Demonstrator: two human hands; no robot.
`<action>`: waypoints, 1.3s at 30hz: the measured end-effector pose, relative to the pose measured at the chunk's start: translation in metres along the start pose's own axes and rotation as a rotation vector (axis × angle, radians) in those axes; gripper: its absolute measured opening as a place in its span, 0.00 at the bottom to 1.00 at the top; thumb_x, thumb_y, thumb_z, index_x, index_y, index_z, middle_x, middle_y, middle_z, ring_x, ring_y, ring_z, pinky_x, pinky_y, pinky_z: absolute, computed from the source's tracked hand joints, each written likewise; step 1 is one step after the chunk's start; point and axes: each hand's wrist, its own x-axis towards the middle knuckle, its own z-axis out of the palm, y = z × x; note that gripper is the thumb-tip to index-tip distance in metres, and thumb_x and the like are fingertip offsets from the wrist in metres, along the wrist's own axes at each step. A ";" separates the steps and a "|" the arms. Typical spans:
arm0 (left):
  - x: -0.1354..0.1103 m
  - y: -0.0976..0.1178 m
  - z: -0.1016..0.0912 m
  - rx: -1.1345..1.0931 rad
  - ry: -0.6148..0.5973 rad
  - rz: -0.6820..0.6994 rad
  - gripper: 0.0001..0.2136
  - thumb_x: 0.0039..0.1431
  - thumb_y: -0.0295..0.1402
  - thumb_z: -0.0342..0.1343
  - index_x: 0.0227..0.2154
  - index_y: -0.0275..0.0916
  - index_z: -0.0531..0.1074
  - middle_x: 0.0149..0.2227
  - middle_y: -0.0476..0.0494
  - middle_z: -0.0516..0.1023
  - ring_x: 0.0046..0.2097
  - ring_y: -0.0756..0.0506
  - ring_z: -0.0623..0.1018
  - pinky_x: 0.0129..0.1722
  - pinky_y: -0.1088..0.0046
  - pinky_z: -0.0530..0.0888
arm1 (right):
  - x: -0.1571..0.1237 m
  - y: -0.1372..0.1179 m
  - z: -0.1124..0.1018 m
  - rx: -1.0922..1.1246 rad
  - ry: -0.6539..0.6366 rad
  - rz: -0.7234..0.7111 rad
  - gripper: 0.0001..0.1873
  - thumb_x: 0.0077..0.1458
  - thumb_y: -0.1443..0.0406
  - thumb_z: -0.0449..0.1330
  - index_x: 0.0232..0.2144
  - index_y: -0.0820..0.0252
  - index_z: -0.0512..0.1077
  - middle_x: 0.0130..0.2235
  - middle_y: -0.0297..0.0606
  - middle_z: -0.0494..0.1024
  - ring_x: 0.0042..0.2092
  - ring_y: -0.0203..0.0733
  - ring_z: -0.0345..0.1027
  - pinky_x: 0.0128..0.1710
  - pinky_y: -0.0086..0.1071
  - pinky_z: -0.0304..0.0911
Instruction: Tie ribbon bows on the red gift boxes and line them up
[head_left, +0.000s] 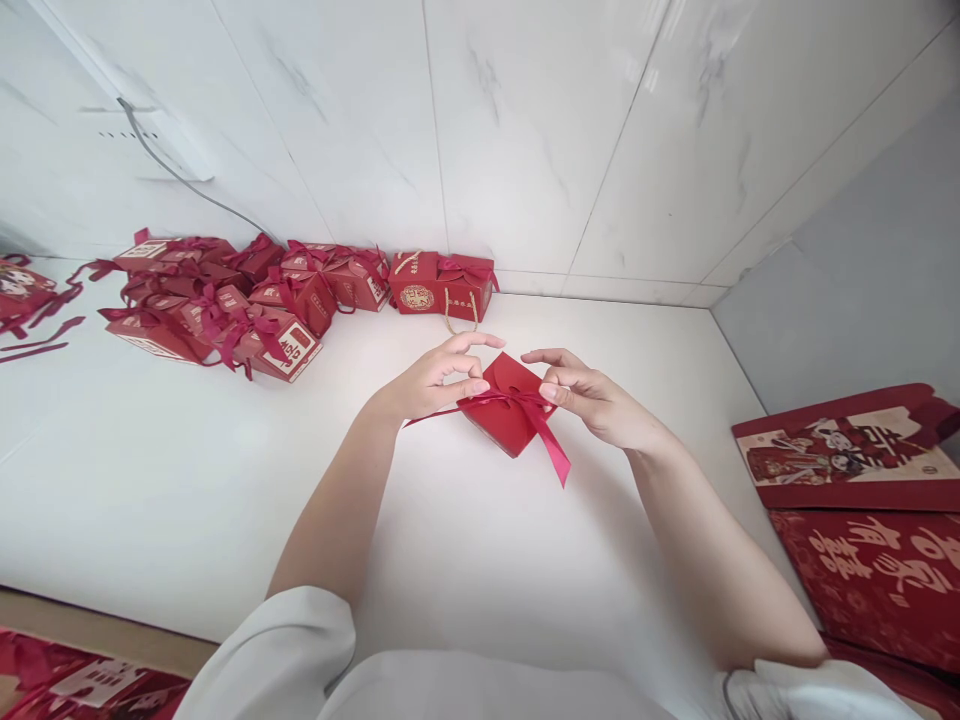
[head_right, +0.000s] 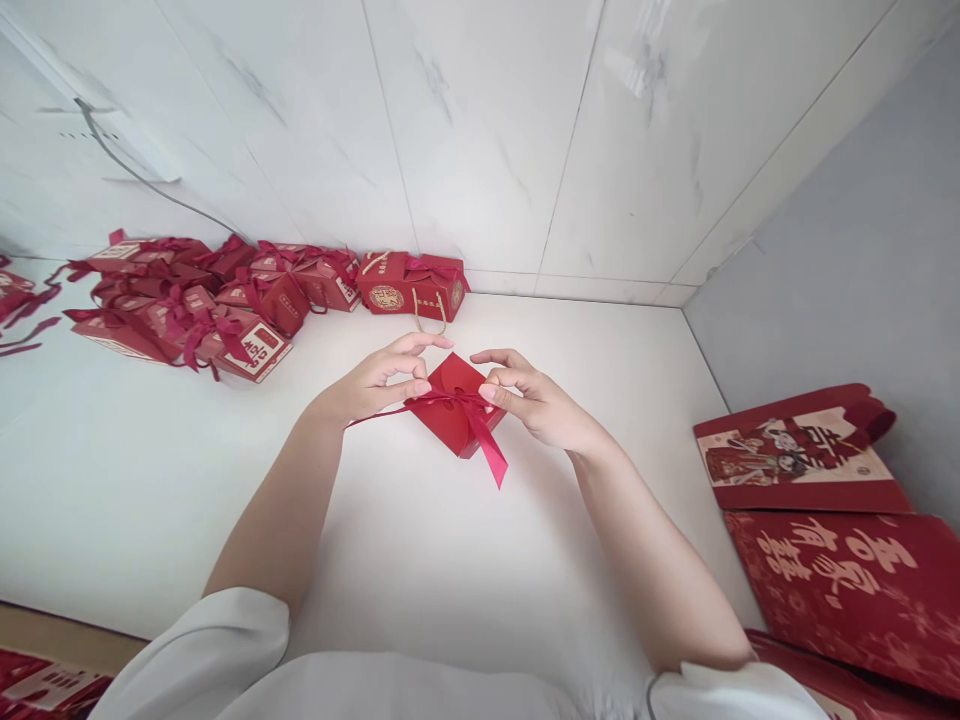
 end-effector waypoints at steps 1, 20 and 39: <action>0.000 -0.001 0.000 -0.003 0.000 -0.014 0.15 0.60 0.42 0.50 0.24 0.37 0.69 0.62 0.45 0.59 0.56 0.41 0.67 0.54 0.62 0.66 | 0.000 0.000 0.000 0.000 -0.013 0.008 0.18 0.58 0.51 0.55 0.24 0.55 0.72 0.55 0.37 0.65 0.61 0.47 0.54 0.57 0.40 0.57; 0.005 0.001 0.026 -0.009 -0.039 -0.222 0.10 0.52 0.42 0.57 0.34 0.44 0.74 0.60 0.45 0.61 0.59 0.38 0.65 0.53 0.60 0.69 | -0.014 -0.010 -0.009 -0.239 -0.289 0.431 0.23 0.52 0.46 0.57 0.22 0.58 0.74 0.25 0.34 0.72 0.27 0.38 0.63 0.29 0.33 0.57; 0.009 -0.005 0.029 0.023 -0.067 -0.232 0.04 0.49 0.33 0.56 0.29 0.41 0.73 0.58 0.47 0.64 0.54 0.40 0.70 0.51 0.64 0.70 | -0.014 -0.007 -0.008 -0.262 -0.454 0.199 0.17 0.53 0.50 0.58 0.25 0.57 0.73 0.30 0.33 0.72 0.31 0.38 0.64 0.31 0.32 0.58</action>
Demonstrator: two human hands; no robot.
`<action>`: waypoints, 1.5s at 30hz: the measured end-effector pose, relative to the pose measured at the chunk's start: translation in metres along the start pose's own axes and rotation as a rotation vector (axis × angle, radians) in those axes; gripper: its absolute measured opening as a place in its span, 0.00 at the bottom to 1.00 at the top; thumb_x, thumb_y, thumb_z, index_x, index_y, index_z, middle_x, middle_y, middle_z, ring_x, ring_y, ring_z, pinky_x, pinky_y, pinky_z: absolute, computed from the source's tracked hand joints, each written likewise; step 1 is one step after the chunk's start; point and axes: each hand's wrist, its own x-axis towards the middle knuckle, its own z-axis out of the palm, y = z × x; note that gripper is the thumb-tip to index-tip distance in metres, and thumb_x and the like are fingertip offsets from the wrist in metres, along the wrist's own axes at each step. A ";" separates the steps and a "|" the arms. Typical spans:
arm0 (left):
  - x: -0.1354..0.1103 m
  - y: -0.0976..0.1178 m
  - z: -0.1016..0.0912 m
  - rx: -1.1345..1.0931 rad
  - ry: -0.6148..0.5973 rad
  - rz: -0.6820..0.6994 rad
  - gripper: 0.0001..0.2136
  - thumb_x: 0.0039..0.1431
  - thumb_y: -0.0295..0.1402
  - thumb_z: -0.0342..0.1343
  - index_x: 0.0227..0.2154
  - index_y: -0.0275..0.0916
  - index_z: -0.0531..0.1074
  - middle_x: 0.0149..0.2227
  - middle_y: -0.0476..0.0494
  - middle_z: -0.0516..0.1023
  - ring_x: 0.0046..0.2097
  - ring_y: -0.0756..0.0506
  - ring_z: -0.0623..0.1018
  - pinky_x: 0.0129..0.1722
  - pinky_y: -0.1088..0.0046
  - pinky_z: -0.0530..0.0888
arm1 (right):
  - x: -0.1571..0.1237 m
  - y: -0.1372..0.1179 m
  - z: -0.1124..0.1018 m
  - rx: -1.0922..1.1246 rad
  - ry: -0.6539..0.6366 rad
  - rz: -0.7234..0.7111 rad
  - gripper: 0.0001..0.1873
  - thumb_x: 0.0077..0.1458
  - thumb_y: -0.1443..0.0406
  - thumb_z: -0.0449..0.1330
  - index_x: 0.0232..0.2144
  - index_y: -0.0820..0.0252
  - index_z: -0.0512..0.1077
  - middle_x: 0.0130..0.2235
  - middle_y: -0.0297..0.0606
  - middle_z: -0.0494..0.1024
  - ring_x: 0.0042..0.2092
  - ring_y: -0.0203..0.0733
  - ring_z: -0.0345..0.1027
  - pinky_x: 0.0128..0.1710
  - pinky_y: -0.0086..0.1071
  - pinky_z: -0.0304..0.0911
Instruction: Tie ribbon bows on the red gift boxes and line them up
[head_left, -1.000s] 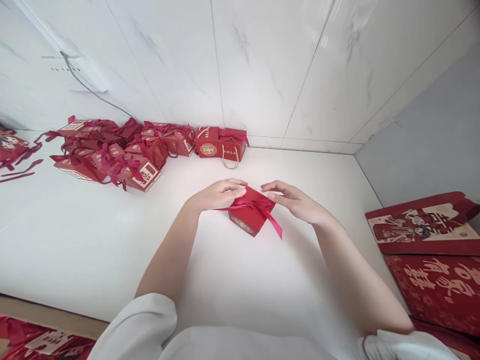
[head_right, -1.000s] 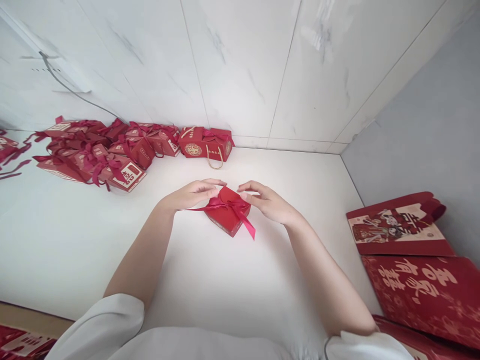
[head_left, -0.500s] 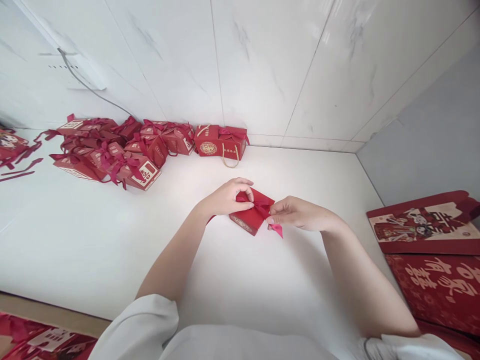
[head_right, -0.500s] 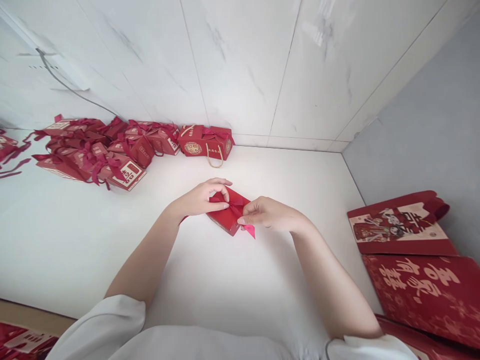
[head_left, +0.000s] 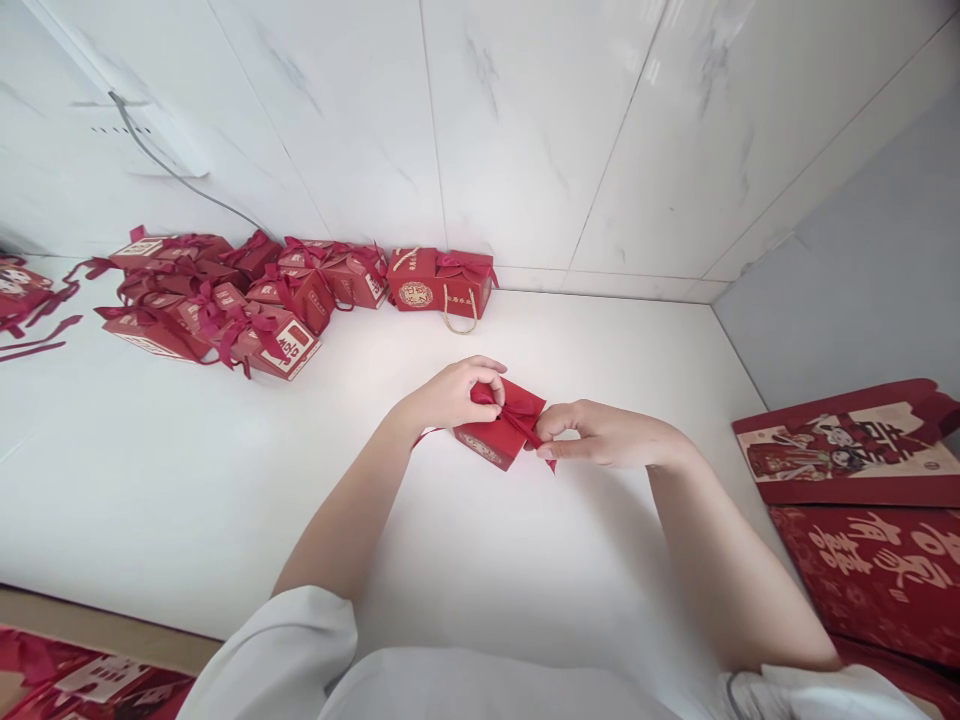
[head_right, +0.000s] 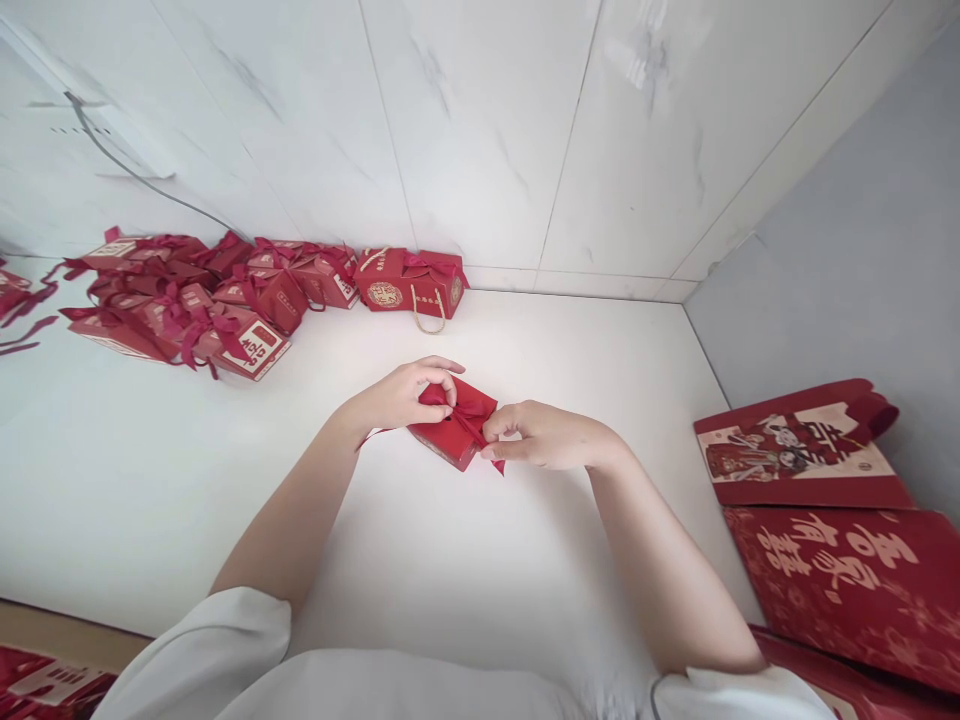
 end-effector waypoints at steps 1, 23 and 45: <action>-0.001 0.000 -0.003 -0.030 -0.001 -0.002 0.06 0.50 0.35 0.56 0.31 0.41 0.73 0.58 0.46 0.64 0.55 0.40 0.70 0.52 0.63 0.69 | -0.002 0.000 -0.002 0.001 0.003 0.035 0.18 0.53 0.50 0.58 0.25 0.57 0.73 0.30 0.33 0.72 0.31 0.38 0.64 0.31 0.32 0.58; -0.001 -0.021 -0.022 -0.222 -0.149 0.021 0.09 0.53 0.38 0.55 0.34 0.40 0.75 0.57 0.45 0.68 0.54 0.42 0.70 0.53 0.65 0.68 | 0.058 -0.040 0.078 -0.784 0.678 -0.316 0.09 0.60 0.60 0.55 0.39 0.58 0.71 0.41 0.46 0.70 0.43 0.51 0.61 0.40 0.43 0.58; -0.003 -0.017 -0.021 -0.161 -0.109 -0.074 0.19 0.56 0.50 0.51 0.26 0.37 0.71 0.39 0.46 0.73 0.39 0.46 0.72 0.45 0.67 0.67 | -0.009 -0.009 0.043 -0.344 0.428 -0.325 0.09 0.61 0.63 0.53 0.36 0.52 0.74 0.40 0.39 0.78 0.40 0.45 0.72 0.39 0.39 0.67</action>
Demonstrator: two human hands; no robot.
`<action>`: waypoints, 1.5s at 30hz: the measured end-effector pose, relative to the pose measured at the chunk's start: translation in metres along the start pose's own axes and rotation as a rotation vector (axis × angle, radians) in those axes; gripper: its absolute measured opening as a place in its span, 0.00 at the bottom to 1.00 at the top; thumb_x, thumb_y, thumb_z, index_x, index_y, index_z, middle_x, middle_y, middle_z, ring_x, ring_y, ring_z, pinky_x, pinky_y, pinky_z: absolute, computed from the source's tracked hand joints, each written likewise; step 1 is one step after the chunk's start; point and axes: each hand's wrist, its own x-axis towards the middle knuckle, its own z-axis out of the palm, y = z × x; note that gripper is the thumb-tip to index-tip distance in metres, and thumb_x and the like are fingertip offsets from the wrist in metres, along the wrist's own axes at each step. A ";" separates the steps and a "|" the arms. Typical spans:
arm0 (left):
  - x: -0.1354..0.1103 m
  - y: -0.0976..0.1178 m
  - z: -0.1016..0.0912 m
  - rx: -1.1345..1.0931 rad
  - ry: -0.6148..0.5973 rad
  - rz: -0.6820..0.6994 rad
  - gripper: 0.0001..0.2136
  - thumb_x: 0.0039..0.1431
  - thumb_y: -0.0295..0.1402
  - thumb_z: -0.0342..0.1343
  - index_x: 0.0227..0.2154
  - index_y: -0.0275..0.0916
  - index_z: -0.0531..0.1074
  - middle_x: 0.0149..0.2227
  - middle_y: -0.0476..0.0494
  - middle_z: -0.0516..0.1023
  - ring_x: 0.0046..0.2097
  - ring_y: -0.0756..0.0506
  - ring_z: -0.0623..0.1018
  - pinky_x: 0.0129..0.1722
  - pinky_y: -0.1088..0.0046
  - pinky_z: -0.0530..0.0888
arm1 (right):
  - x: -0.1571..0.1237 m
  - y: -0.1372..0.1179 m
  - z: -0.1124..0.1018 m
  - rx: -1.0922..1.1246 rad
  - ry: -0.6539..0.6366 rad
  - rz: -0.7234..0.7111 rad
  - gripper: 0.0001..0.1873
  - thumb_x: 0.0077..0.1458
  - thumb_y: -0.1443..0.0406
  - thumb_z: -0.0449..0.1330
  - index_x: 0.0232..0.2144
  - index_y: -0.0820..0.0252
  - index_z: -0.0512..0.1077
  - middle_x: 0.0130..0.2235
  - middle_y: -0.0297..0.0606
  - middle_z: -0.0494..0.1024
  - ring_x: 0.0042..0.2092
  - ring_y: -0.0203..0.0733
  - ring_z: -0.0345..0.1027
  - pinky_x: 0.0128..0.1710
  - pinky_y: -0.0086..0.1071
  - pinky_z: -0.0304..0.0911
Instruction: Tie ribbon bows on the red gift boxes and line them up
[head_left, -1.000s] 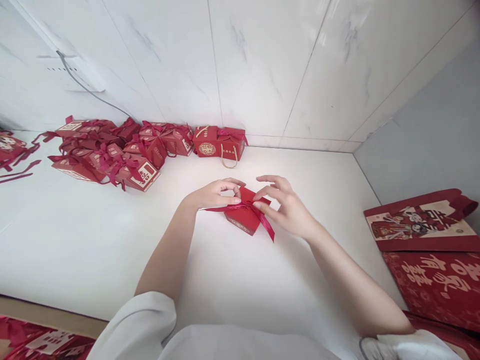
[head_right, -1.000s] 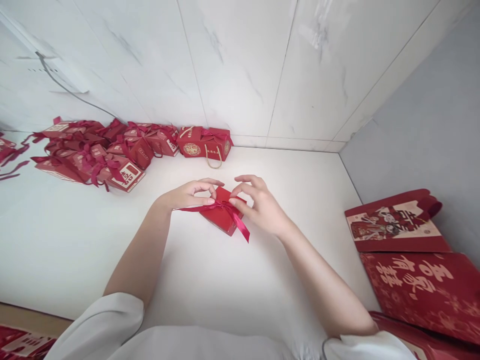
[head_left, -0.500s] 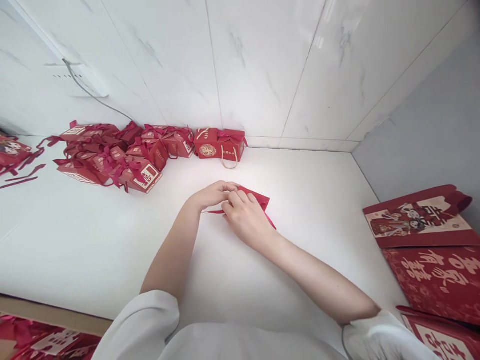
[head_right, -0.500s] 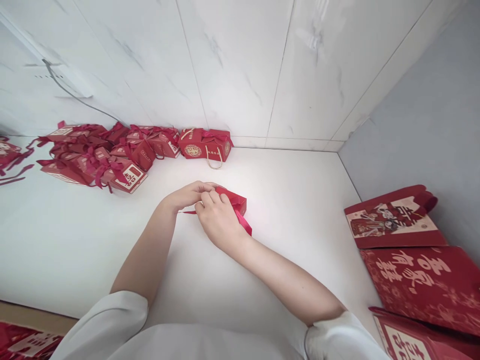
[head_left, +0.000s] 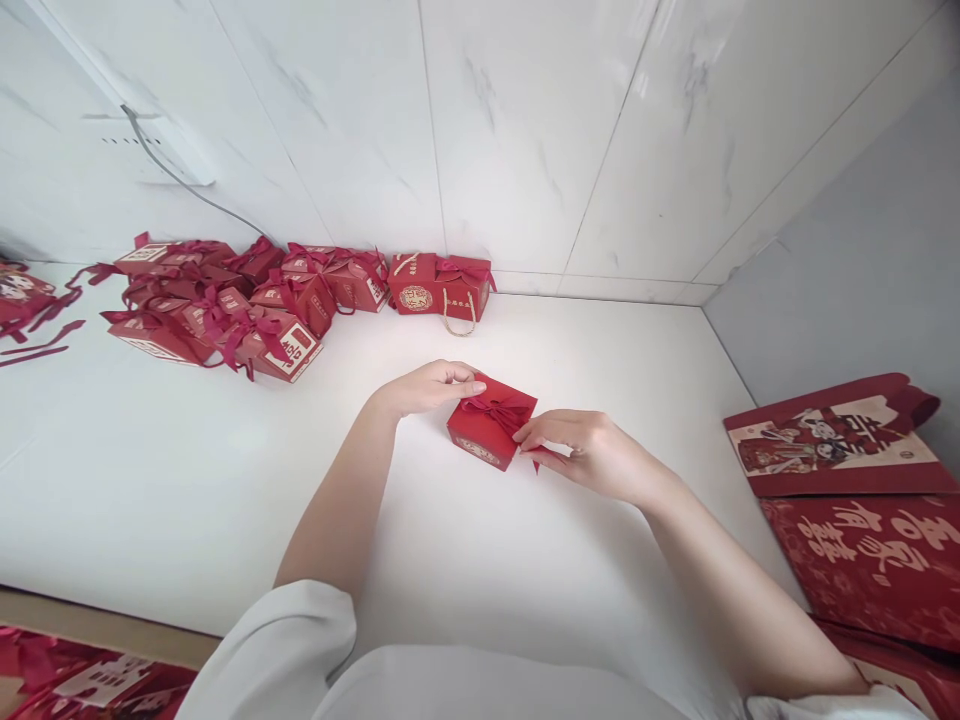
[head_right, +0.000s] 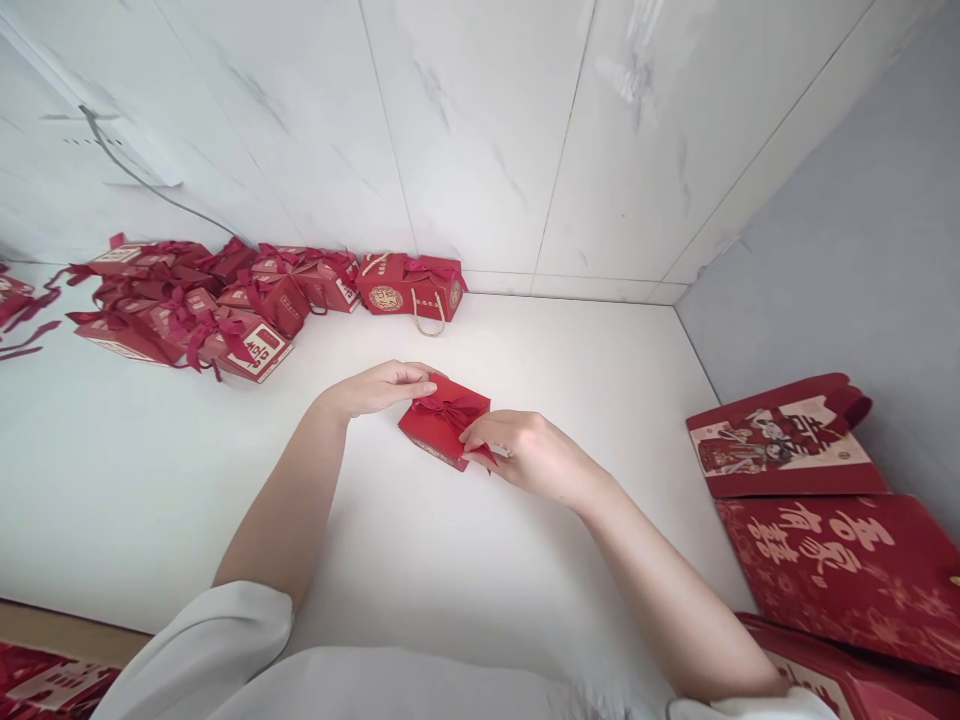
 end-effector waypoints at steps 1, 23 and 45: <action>-0.001 0.002 0.001 0.043 0.023 -0.009 0.18 0.55 0.50 0.51 0.26 0.38 0.70 0.38 0.47 0.73 0.39 0.46 0.72 0.43 0.67 0.67 | 0.000 0.000 0.002 -0.015 -0.001 -0.007 0.09 0.61 0.64 0.53 0.36 0.52 0.74 0.40 0.40 0.78 0.41 0.45 0.72 0.39 0.39 0.67; 0.004 0.008 0.024 0.266 0.247 -0.138 0.22 0.41 0.53 0.61 0.21 0.39 0.62 0.30 0.49 0.70 0.30 0.48 0.69 0.28 0.72 0.64 | -0.008 -0.026 -0.003 -0.580 -0.208 -0.108 0.15 0.60 0.74 0.49 0.22 0.59 0.66 0.23 0.34 0.68 0.24 0.36 0.57 0.30 0.33 0.53; 0.005 0.014 0.024 0.211 0.224 -0.013 0.11 0.46 0.44 0.62 0.25 0.42 0.73 0.55 0.47 0.67 0.56 0.39 0.69 0.55 0.62 0.66 | 0.011 -0.005 0.012 0.441 -0.235 0.537 0.22 0.53 0.48 0.56 0.25 0.59 0.74 0.24 0.34 0.72 0.25 0.35 0.60 0.24 0.29 0.52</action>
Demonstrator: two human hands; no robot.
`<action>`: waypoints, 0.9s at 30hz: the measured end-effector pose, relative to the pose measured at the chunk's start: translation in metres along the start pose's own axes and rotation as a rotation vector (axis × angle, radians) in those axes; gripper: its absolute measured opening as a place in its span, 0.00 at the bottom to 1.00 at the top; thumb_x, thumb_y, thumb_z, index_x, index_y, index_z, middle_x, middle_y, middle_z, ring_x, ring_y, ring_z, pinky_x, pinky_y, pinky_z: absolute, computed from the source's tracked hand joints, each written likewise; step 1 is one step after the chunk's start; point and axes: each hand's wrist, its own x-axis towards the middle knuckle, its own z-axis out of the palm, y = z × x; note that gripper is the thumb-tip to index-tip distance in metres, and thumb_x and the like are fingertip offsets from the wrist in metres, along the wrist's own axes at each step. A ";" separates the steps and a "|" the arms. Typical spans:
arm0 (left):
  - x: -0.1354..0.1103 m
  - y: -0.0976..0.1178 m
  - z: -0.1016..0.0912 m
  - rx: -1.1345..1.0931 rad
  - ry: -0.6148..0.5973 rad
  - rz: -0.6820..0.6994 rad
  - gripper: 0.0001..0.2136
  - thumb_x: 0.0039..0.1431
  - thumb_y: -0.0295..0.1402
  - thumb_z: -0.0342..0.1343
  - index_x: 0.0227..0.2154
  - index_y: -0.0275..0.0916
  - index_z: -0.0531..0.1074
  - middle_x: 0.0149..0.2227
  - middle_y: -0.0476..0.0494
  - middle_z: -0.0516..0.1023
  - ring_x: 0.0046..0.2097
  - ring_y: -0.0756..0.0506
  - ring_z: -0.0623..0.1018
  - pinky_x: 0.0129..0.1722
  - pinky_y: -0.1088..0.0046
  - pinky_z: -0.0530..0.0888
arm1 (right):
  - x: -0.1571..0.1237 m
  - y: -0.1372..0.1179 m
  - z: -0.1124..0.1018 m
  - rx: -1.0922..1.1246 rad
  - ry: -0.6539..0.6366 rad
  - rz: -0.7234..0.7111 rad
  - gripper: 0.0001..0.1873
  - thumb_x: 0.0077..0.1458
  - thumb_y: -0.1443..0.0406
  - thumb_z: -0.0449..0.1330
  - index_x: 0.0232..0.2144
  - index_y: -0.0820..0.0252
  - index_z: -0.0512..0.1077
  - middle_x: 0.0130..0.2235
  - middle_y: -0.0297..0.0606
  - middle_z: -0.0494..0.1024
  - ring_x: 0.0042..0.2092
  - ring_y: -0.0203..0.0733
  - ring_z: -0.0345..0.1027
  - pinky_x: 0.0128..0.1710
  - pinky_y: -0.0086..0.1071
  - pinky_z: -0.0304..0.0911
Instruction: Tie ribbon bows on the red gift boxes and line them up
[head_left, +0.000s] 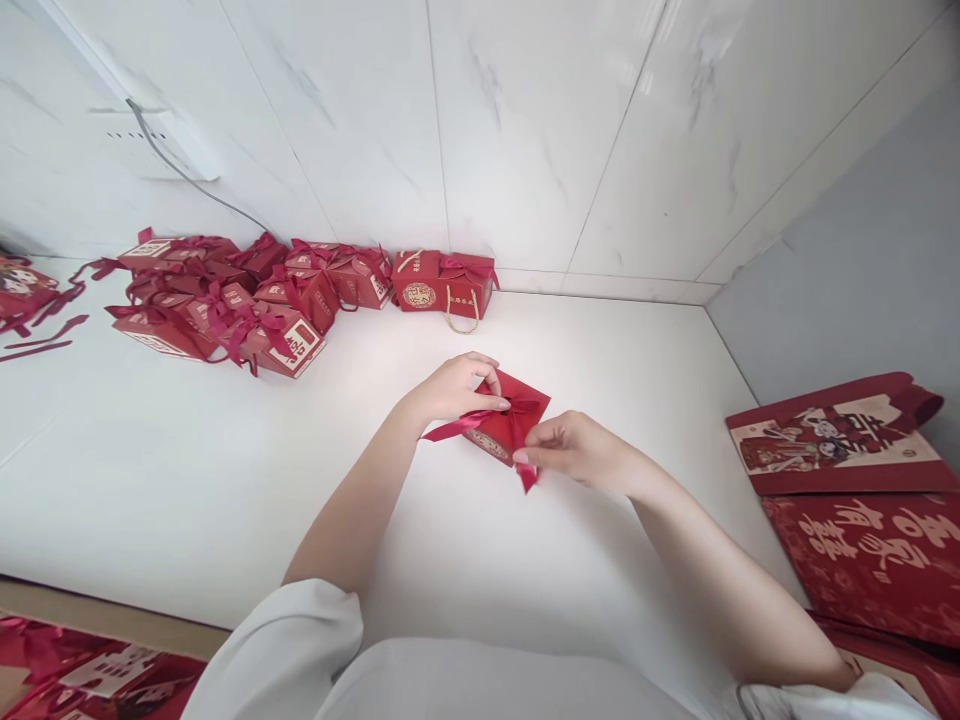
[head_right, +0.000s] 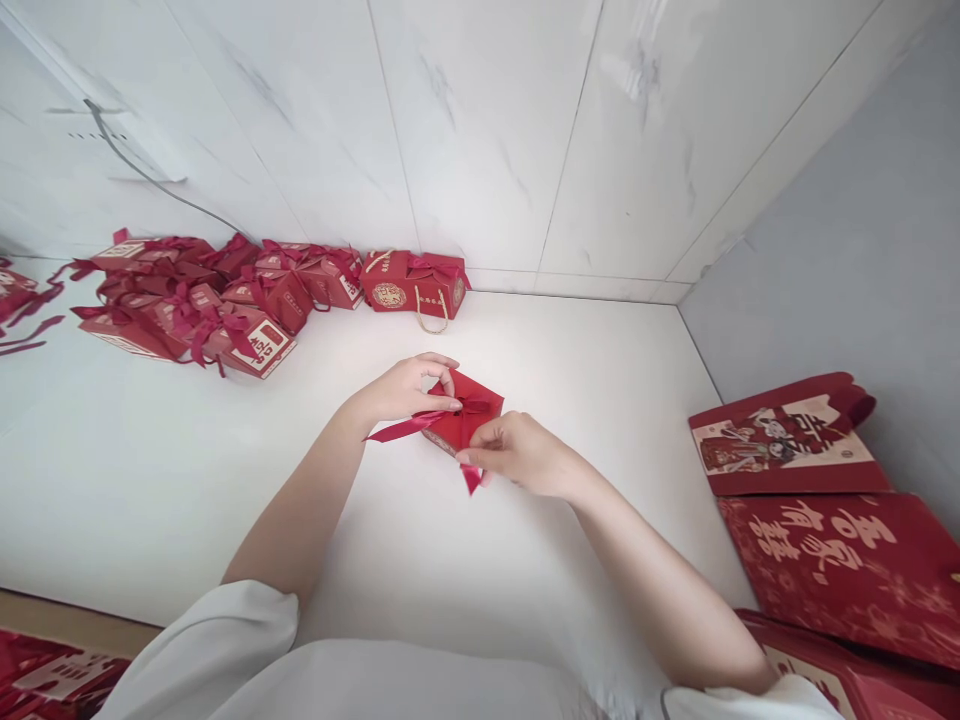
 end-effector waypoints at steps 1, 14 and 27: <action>0.001 0.000 0.001 0.003 0.002 0.007 0.11 0.46 0.44 0.62 0.25 0.42 0.73 0.55 0.47 0.67 0.56 0.39 0.69 0.55 0.62 0.66 | 0.000 -0.002 0.002 -0.001 -0.045 0.006 0.21 0.52 0.48 0.56 0.25 0.60 0.75 0.24 0.35 0.73 0.25 0.35 0.63 0.24 0.29 0.53; -0.016 -0.004 -0.035 0.006 -0.214 0.064 0.19 0.46 0.49 0.60 0.39 0.45 0.71 0.62 0.46 0.61 0.62 0.38 0.62 0.57 0.62 0.62 | -0.026 -0.020 -0.055 -0.285 0.037 -0.102 0.17 0.58 0.50 0.53 0.40 0.50 0.75 0.44 0.35 0.78 0.45 0.47 0.70 0.45 0.38 0.63; -0.005 -0.008 -0.026 -0.113 -0.292 0.056 0.16 0.53 0.48 0.55 0.31 0.41 0.77 0.61 0.44 0.61 0.59 0.39 0.66 0.57 0.64 0.64 | 0.028 0.003 -0.044 0.148 0.019 -0.152 0.21 0.54 0.47 0.57 0.35 0.57 0.74 0.53 0.40 0.72 0.52 0.48 0.66 0.54 0.44 0.57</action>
